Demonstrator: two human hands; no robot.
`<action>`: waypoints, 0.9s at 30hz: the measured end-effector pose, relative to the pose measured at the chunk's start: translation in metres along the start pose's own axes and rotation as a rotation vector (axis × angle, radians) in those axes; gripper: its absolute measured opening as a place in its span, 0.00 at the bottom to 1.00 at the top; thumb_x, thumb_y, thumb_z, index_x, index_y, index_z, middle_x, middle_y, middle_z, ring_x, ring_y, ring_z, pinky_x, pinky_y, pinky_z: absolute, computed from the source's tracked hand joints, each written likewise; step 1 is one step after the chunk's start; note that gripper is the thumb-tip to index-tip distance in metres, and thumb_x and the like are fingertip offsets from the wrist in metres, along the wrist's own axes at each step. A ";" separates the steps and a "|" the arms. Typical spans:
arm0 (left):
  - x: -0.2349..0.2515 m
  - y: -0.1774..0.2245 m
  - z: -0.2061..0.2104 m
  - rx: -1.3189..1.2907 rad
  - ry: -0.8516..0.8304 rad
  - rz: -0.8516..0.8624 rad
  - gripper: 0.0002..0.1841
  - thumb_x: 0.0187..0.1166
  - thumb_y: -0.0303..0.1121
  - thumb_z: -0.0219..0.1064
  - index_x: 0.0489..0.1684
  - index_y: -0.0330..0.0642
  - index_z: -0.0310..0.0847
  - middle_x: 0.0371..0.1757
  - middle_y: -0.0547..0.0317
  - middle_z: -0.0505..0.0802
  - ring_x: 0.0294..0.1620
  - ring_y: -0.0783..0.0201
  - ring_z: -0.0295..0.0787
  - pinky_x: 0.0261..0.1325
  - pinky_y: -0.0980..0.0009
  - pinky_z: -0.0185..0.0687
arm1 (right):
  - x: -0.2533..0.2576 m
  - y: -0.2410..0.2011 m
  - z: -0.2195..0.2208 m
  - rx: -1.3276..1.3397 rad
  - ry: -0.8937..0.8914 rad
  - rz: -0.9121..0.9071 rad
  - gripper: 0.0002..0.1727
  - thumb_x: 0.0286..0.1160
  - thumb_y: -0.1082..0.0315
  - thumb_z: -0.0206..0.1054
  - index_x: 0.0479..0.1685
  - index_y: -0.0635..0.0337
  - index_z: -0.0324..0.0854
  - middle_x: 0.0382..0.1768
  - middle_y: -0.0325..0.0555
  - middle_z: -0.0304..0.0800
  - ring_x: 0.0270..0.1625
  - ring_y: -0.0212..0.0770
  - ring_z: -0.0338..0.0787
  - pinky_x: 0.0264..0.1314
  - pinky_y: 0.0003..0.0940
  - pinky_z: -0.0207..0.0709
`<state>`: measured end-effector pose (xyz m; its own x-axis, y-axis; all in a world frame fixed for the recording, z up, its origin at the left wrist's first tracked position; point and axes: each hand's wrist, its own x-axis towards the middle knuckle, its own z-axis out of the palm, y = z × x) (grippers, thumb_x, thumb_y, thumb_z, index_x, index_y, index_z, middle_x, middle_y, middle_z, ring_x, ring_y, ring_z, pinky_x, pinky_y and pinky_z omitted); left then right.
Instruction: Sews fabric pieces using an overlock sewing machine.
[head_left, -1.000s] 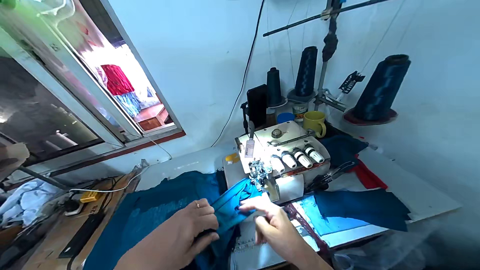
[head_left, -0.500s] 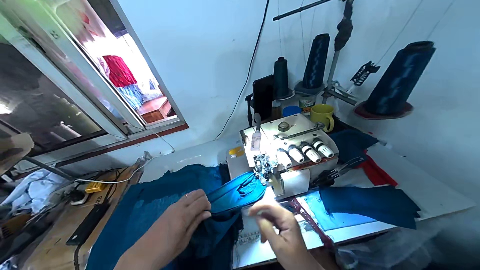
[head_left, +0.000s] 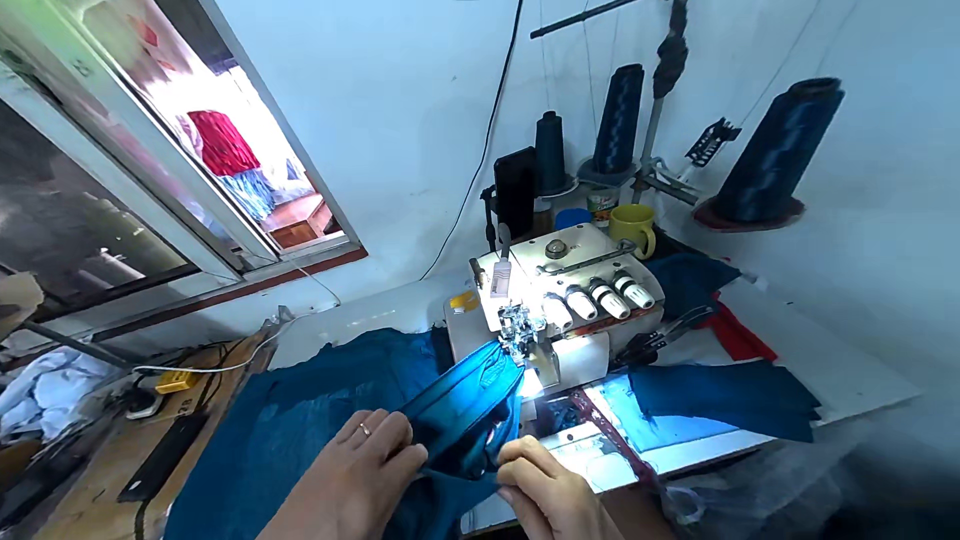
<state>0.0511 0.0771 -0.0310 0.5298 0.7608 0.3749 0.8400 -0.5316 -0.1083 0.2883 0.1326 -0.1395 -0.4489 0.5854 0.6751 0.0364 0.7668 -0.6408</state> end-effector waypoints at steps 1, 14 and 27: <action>-0.001 0.009 -0.002 0.011 0.000 -0.037 0.14 0.87 0.36 0.57 0.41 0.43 0.90 0.37 0.51 0.87 0.42 0.53 0.86 0.50 0.59 0.81 | -0.001 -0.001 -0.001 -0.013 0.007 0.007 0.10 0.85 0.71 0.59 0.38 0.65 0.85 0.46 0.53 0.90 0.52 0.40 0.90 0.56 0.24 0.83; -0.016 0.062 -0.018 -0.339 -0.074 -0.219 0.14 0.87 0.36 0.62 0.43 0.36 0.92 0.30 0.47 0.87 0.39 0.50 0.80 0.62 0.51 0.62 | 0.013 0.010 0.009 -0.130 0.195 -0.159 0.12 0.87 0.69 0.59 0.55 0.63 0.86 0.47 0.51 0.92 0.54 0.37 0.92 0.62 0.22 0.83; 0.004 0.081 0.019 -0.581 -0.056 0.019 0.15 0.88 0.34 0.60 0.37 0.36 0.90 0.27 0.52 0.83 0.40 0.53 0.81 0.83 0.54 0.56 | -0.003 0.053 -0.004 -0.422 0.252 -0.190 0.16 0.82 0.72 0.59 0.55 0.50 0.92 0.41 0.47 0.90 0.42 0.39 0.89 0.46 0.29 0.84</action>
<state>0.1238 0.0440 -0.0555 0.5628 0.7591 0.3272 0.6364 -0.6505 0.4145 0.2948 0.1724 -0.1735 -0.2560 0.4312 0.8652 0.3548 0.8744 -0.3309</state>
